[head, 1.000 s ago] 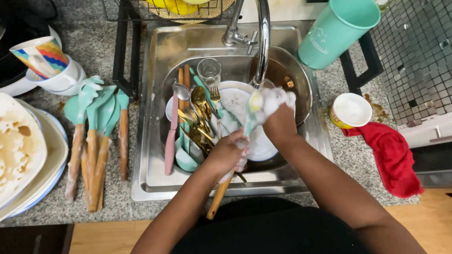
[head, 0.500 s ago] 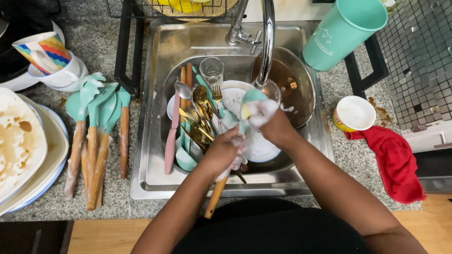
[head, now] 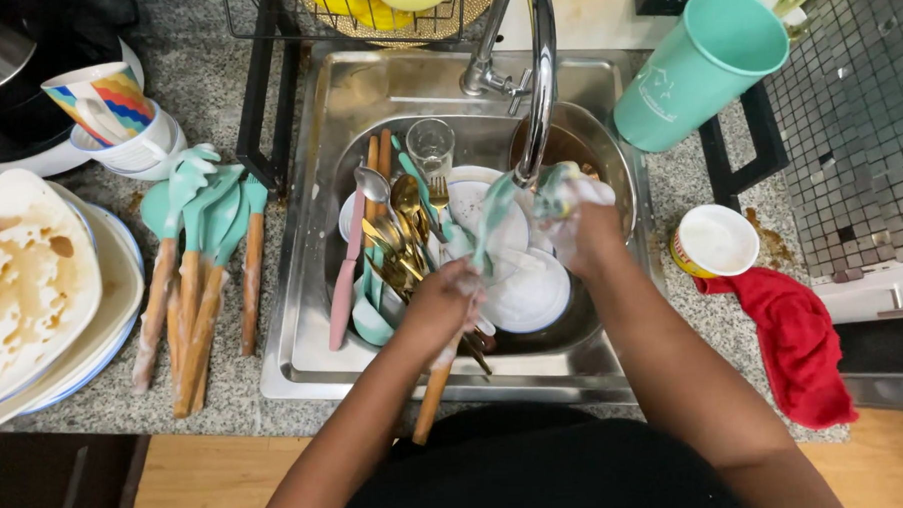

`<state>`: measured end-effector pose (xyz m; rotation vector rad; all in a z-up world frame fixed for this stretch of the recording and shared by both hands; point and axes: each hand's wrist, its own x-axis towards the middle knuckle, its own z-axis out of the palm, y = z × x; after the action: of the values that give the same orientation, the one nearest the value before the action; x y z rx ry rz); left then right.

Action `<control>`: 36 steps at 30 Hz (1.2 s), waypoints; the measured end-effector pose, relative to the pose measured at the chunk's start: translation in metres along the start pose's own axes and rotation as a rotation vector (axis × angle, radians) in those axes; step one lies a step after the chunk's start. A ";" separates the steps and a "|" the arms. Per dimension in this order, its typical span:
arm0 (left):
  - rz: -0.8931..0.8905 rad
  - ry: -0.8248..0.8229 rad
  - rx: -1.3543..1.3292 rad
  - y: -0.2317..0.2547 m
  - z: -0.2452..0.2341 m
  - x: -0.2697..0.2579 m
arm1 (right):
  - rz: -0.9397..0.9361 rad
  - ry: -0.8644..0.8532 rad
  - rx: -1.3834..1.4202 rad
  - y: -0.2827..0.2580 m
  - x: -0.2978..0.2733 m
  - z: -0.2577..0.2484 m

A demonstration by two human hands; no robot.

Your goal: Washing various kitchen utensils and dishes in a sink using a sponge and soap.

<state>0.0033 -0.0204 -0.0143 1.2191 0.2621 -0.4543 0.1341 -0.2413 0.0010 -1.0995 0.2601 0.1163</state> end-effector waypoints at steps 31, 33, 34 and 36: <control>0.114 0.087 0.531 0.015 0.024 -0.018 | -0.978 0.007 -1.134 0.013 -0.081 0.047; 0.263 0.106 0.599 0.007 0.020 -0.012 | -1.001 -0.098 -1.188 0.018 -0.101 0.053; 0.264 0.104 0.599 0.000 0.017 -0.007 | -1.001 -0.096 -1.189 0.019 -0.101 0.052; 0.233 0.089 0.476 -0.015 0.010 0.001 | -1.041 -0.134 -1.148 0.020 -0.100 0.052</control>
<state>-0.0029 -0.0337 -0.0239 1.7158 0.0850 -0.2644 0.0413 -0.1824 0.0319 -2.2180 -0.6073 -0.6723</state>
